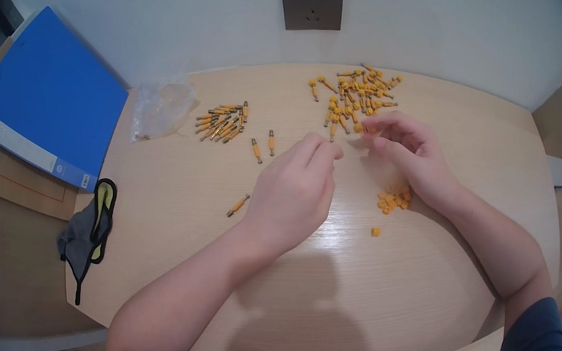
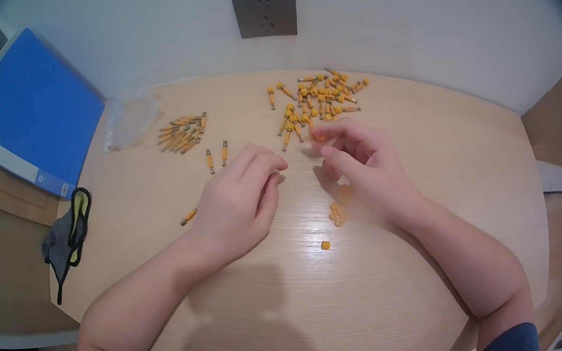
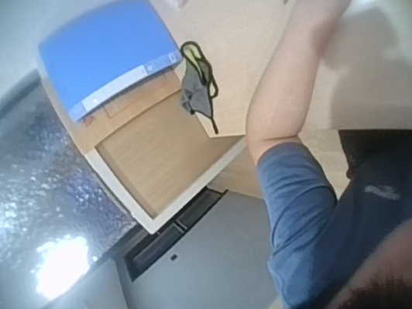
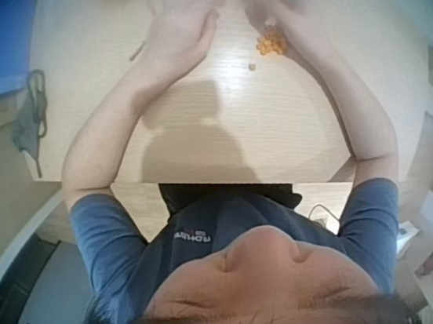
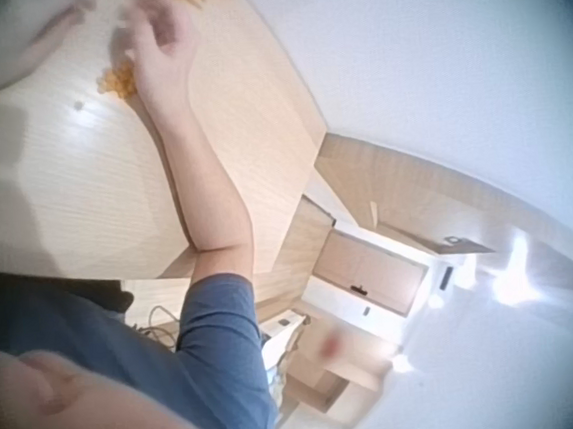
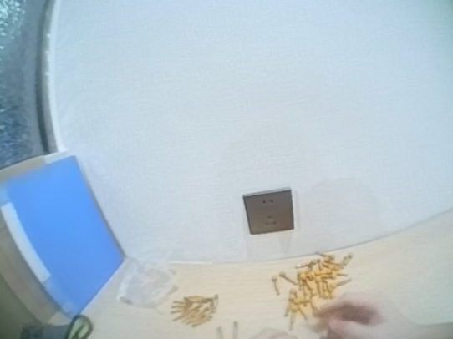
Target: The person picks up small yellow plastic collars by hand and slides them onto metal pins one by one on a desk.
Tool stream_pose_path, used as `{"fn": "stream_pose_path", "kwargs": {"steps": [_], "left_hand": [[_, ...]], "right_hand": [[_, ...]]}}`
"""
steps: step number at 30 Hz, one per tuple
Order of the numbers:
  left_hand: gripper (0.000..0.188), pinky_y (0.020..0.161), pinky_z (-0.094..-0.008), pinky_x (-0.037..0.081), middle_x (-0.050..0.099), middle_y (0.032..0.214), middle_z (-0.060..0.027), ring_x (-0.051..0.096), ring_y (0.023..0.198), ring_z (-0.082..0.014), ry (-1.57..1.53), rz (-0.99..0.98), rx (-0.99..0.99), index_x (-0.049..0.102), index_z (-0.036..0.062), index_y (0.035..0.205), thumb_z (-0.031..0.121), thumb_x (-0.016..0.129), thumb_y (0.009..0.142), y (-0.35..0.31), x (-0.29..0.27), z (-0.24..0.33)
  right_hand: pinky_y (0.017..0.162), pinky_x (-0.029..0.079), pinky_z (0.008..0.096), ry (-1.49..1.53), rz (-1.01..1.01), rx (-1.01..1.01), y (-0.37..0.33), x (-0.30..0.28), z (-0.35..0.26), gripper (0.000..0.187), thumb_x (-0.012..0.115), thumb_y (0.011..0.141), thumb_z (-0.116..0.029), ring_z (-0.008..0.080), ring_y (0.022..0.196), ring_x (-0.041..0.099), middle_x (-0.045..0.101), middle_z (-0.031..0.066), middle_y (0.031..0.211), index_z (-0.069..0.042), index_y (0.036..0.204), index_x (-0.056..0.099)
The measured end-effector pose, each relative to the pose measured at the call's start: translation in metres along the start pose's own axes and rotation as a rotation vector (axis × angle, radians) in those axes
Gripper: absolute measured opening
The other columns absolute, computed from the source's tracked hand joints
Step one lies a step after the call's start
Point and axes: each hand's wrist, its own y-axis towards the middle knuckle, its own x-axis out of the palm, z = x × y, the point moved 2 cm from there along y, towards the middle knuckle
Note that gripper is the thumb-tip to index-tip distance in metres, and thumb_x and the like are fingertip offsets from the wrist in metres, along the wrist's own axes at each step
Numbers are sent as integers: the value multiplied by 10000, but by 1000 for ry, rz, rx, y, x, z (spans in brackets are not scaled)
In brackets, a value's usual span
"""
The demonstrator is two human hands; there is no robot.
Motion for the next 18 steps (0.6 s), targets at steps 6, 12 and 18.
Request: {"fn": "stream_pose_path", "kwargs": {"steps": [6,12,18], "left_hand": [[102,830,-446,541,635,1049,-156,665,976,-365,156,-145,57,601,-7,1066,-31,637,974,2,-8,3],[115,863,-484,533,656,1057,-197,656,1014,-422,164,-403,-339,604,-14,1037,49,673,970,6,-66,14],[142,857,-482,552,717,981,-213,703,984,-404,368,-795,-506,683,-9,1004,125,703,963,4,-112,-3]], "right_hand": [[840,527,270,9,98,-19,-1,8,2,259,650,1057,-57,90,883,608,681,5,972,-54,1313,685],[859,482,328,-349,-238,-387,-7,0,-13,80,736,964,-115,164,885,577,646,16,940,-87,1011,677],[780,451,381,-791,-553,-986,-21,15,-33,281,804,886,-350,241,821,537,617,18,908,-132,818,640]]}}
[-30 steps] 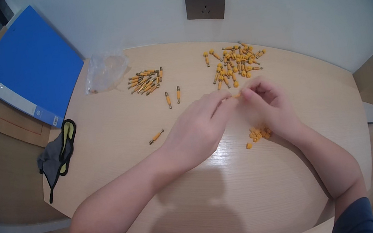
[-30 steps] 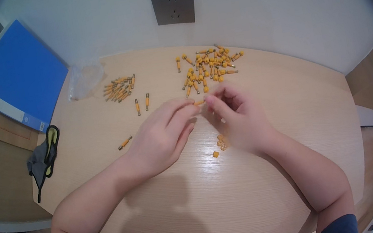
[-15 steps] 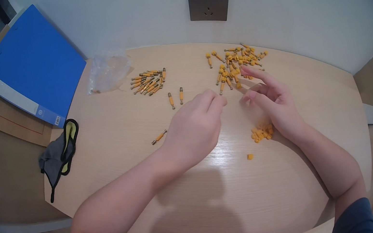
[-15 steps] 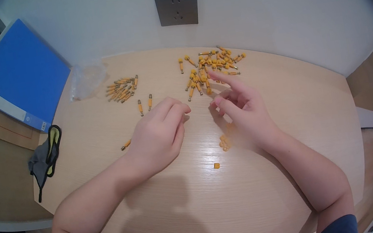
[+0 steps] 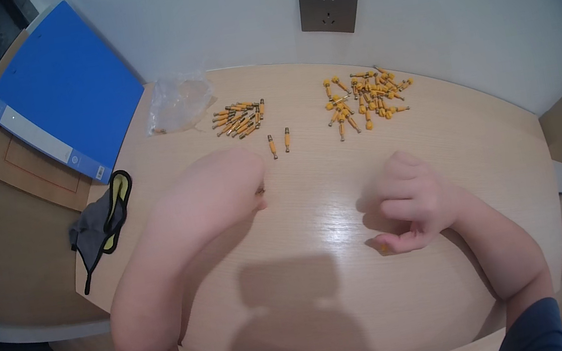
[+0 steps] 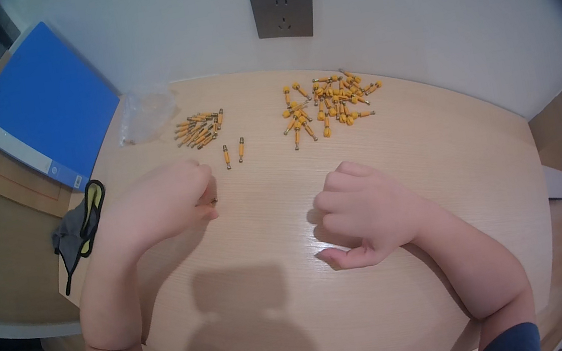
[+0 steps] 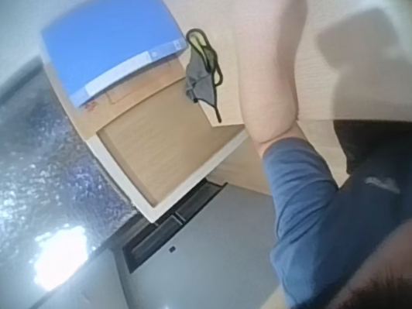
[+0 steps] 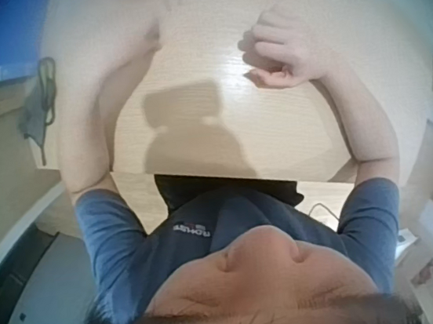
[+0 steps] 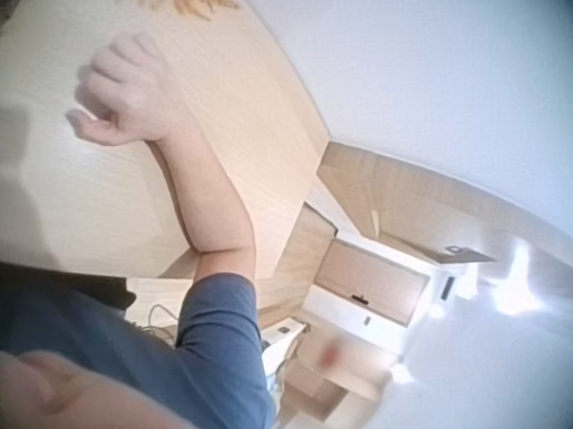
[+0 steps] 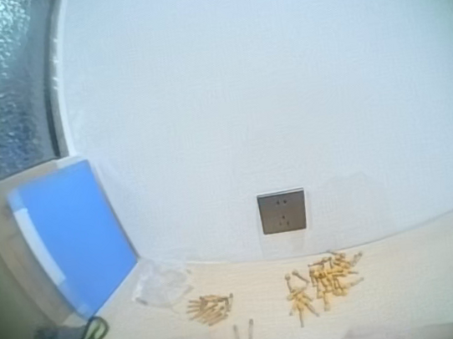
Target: The person picks up small yellow plastic collars by hand and slides them onto metal pins one by one on a desk.
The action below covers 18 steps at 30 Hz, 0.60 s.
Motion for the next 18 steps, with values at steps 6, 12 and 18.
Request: {"fn": "stream_pose_path", "kwargs": {"steps": [6,12,18], "left_hand": [[111,784,-444,553,729,923,-186,703,882,-373,-29,-57,-53,712,-9,960,90,700,912,7,6,-12],[120,742,-400,544,718,863,-139,692,823,-281,-38,-120,42,719,10,980,111,708,916,15,3,-18],[128,683,-270,493,647,831,18,596,767,-69,-810,-123,419,674,51,969,144,748,1017,42,18,42]], "right_hand": [[767,462,367,-25,-126,-75,3,4,-9,399,803,943,-411,238,827,558,615,14,896,-130,766,581],[762,466,347,-61,-91,-105,-1,14,-9,389,774,987,-334,230,823,568,587,18,840,-114,745,565],[772,487,358,-187,-39,-80,-6,23,-7,353,786,982,-274,223,819,574,574,24,817,-108,748,579]]}}
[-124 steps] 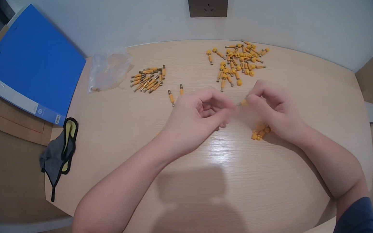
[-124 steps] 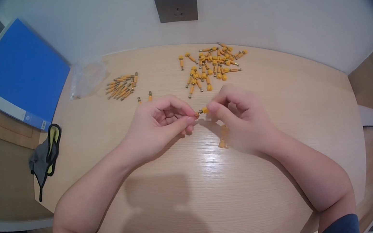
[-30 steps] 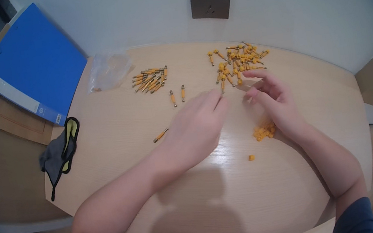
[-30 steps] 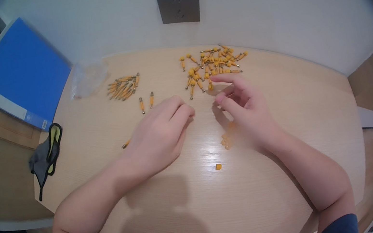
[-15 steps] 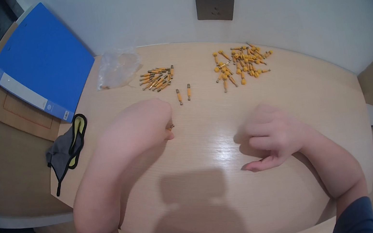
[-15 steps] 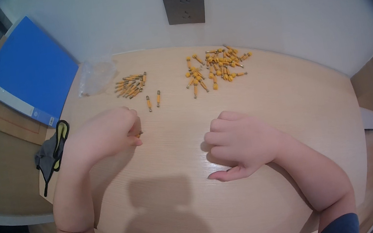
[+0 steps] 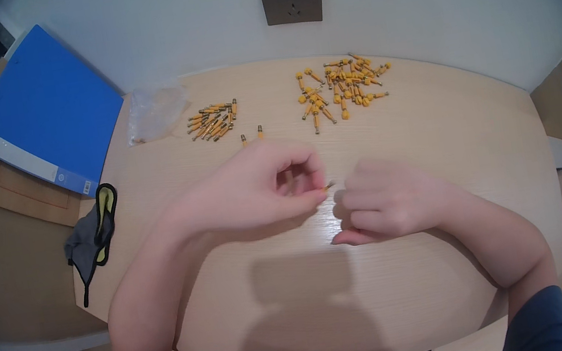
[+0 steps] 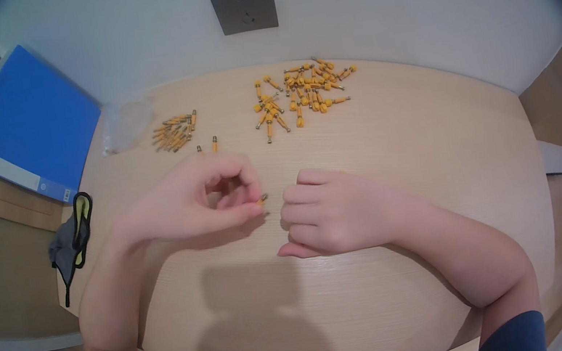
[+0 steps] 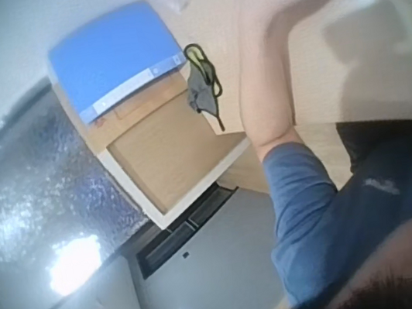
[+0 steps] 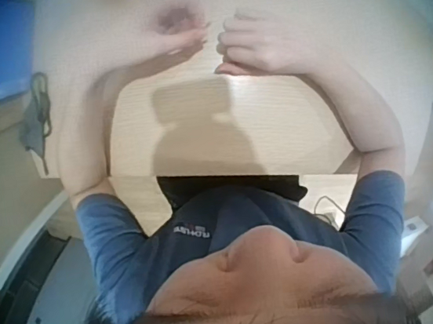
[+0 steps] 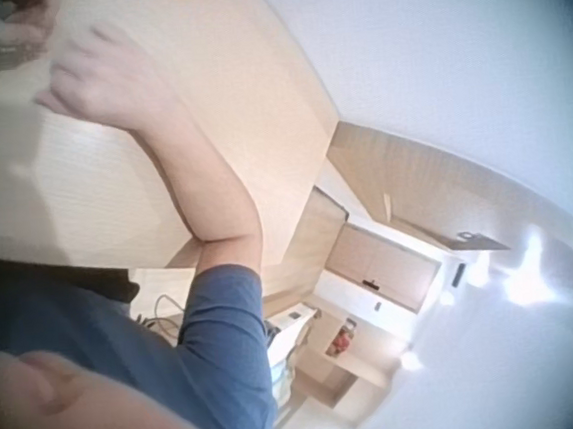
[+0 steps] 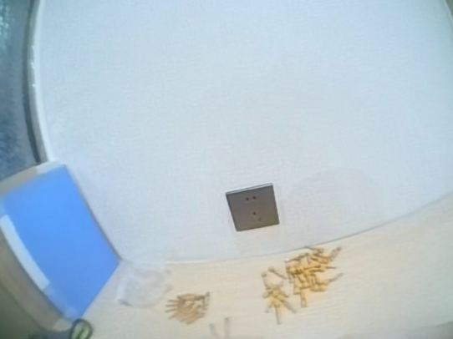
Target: The person picks up small yellow plastic collars by hand and slides them onto metal pins one by one on a desk.
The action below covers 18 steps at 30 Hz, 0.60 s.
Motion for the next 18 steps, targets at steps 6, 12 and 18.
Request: {"fn": "stream_pose_path", "kwargs": {"steps": [6,12,18], "left_hand": [[110,646,-239,465,643,854,6,571,717,-62,-697,242,56,630,65,1018,62,740,1017,27,13,-53],[137,711,-262,562,719,950,-80,704,800,-135,-919,211,59,569,65,991,-4,684,1020,26,8,-57],[145,788,-275,596,745,1017,-103,736,902,-149,-695,193,173,585,57,1015,-41,692,1012,24,14,-56]], "right_hand": [[776,502,367,148,71,271,-3,10,14,296,858,925,-290,250,823,600,592,42,821,-100,826,654],[696,530,370,213,314,453,-9,11,21,190,899,882,-152,269,798,638,651,65,896,-82,903,724],[719,560,325,414,342,719,-9,2,26,109,842,922,-66,202,812,674,690,90,964,-30,1005,784]]}}
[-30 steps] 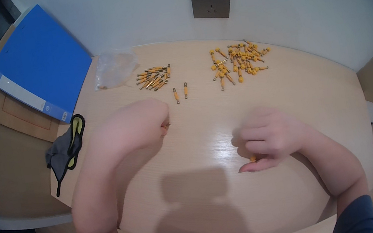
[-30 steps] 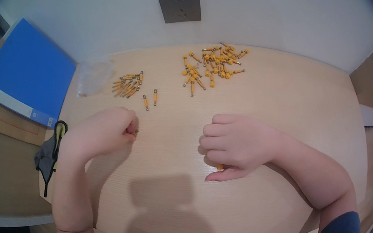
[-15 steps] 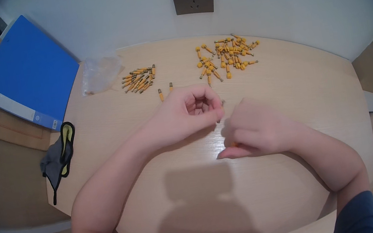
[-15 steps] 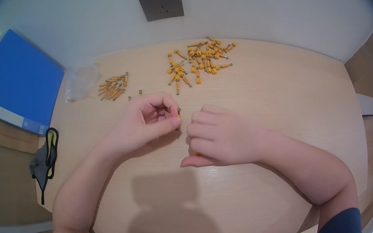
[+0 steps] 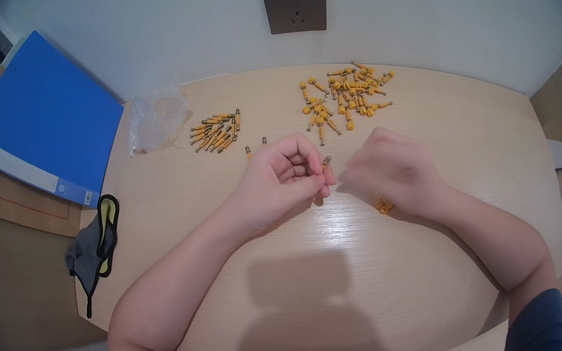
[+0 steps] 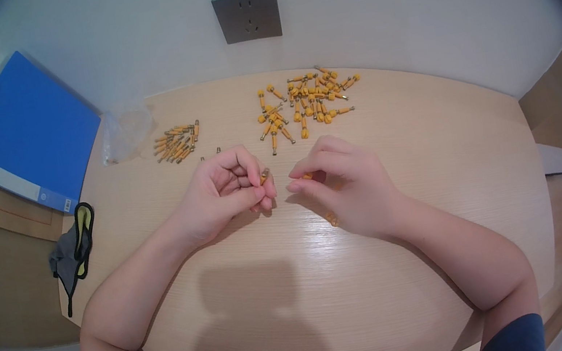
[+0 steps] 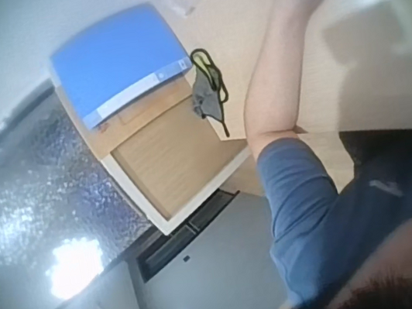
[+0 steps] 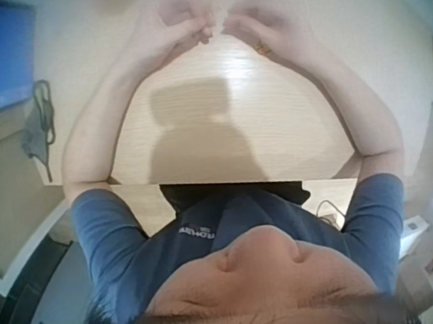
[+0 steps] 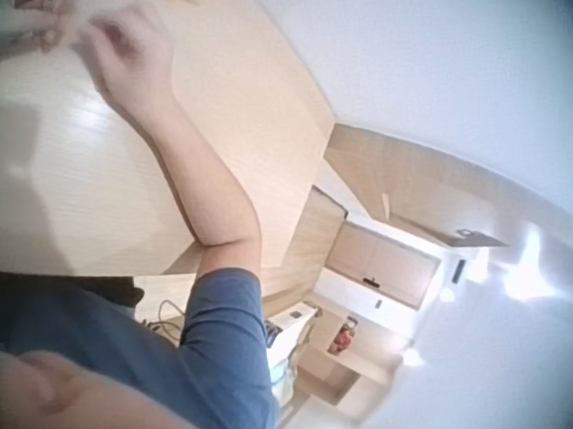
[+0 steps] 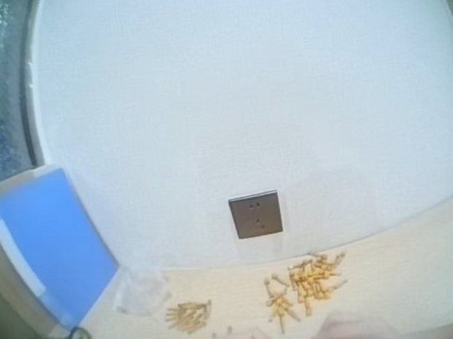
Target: The person picks up small yellow plastic collars by hand and slides them onto metal pins one by one on a desk.
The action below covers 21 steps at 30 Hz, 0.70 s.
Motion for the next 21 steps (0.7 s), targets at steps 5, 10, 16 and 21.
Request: {"fn": "stream_pose_path", "kwargs": {"steps": [5,10,16,21], "left_hand": [[81,811,-284,604,758,1073,-115,738,939,-143,158,10,-57,607,41,1059,-8,672,1050,-3,11,-2],[50,816,-281,606,764,1097,-132,743,959,-144,191,20,-115,605,25,1106,4,642,1080,-4,15,-2],[100,797,-271,593,763,1119,-152,751,963,-159,146,43,-163,579,20,1158,-2,640,1082,-5,18,1],[93,791,-276,592,757,1089,-140,750,963,-165,203,-3,-154,585,20,1143,-19,639,1078,-5,19,0]], "right_hand": [[804,605,336,79,17,-27,1,2,-5,147,785,961,-22,248,906,738,728,124,1027,8,1101,754],[866,621,343,184,10,74,-4,5,3,197,744,997,-17,221,993,756,751,131,1081,25,1187,720],[876,609,335,271,-35,158,-2,4,0,133,719,1028,-25,180,1010,745,750,127,1101,10,1156,722],[881,594,319,232,-68,127,1,1,-2,113,721,1017,4,174,1009,740,729,111,1068,0,1130,727]]}}
